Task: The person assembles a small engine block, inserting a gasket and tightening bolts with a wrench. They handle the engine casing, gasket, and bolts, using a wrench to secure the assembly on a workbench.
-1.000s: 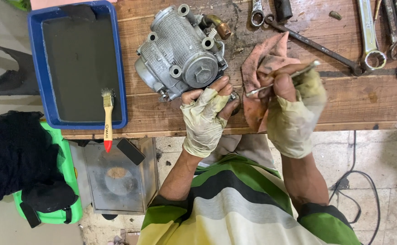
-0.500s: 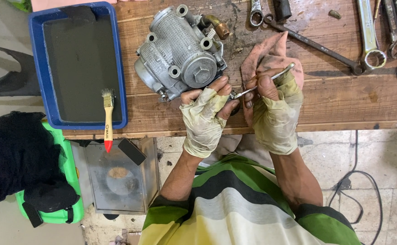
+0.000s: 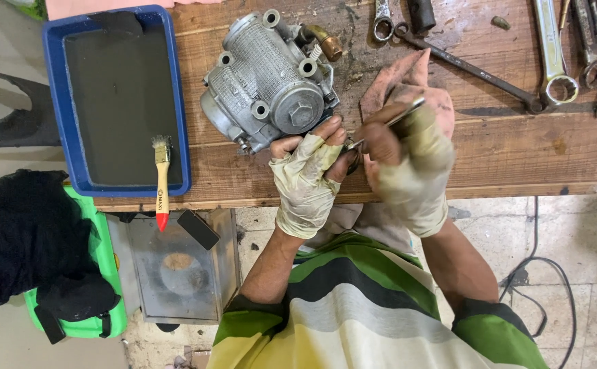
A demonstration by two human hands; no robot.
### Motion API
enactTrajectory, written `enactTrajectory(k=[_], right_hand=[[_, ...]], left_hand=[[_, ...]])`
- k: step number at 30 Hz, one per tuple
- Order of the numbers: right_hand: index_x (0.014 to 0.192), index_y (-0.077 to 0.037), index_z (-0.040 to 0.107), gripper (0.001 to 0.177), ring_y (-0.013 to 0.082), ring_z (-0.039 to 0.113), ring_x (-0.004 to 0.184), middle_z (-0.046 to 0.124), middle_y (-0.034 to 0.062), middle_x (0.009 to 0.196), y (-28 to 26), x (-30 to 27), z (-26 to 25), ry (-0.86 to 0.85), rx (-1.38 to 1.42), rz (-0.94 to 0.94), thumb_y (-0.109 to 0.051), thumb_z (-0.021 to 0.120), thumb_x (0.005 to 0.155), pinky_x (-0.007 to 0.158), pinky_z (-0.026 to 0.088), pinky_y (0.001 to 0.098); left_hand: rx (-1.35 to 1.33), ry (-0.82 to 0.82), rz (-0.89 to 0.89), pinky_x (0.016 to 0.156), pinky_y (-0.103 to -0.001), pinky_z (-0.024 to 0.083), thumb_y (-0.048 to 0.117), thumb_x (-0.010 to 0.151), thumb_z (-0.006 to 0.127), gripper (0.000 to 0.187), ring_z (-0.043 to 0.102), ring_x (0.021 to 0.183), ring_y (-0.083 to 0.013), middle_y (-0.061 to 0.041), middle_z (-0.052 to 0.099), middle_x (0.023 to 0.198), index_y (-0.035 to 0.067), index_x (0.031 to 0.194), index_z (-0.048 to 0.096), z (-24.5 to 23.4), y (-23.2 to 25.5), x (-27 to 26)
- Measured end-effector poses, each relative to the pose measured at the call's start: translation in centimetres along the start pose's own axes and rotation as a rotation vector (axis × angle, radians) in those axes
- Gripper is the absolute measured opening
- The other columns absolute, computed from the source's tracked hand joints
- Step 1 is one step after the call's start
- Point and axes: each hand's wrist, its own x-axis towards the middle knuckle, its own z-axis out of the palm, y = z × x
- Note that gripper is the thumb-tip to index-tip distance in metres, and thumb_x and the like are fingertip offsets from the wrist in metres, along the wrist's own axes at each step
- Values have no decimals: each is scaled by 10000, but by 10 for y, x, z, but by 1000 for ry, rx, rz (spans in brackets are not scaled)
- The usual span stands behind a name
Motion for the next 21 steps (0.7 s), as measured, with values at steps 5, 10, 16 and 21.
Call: enactTrajectory(k=[5, 10, 16, 21], right_hand=[[1077, -56, 649, 138, 293, 621, 870, 688, 162, 983, -55, 13, 3, -468, -496, -380, -123, 689, 964, 809, 473, 418], [986, -112, 751, 131, 294, 625, 715, 741, 64, 895, -11, 10, -1, -534, -136, -573, -57, 647, 928, 664, 513, 435], [954, 147, 556, 277, 348, 640, 660, 670, 351, 830, -18, 1, -8, 187, 177, 168, -110, 655, 985, 635, 503, 356], [1024, 98, 564, 213, 282, 657, 611, 679, 297, 871, -4, -6, -3, 162, 272, 248, -95, 654, 1021, 490, 525, 320]], left_hand=[[-528, -29, -317, 1028, -204, 428, 295, 1069, 628, 327, 706, 1100, -75, -50, 733, 1304, 139, 1348, 699, -8, 18, 7], [-508, 4, -240, 1034, -210, 417, 242, 1021, 710, 314, 692, 1088, -97, -68, 716, 1342, 151, 1321, 700, -3, 8, 2], [-5, 6, -43, 1008, -242, 413, 292, 919, 833, 320, 729, 1120, -133, 10, 756, 1282, 225, 1223, 764, 0, -1, -1], [-6, -5, -32, 986, -248, 424, 289, 921, 826, 341, 730, 1111, -134, 21, 747, 1302, 221, 1247, 753, -1, 0, 2]])
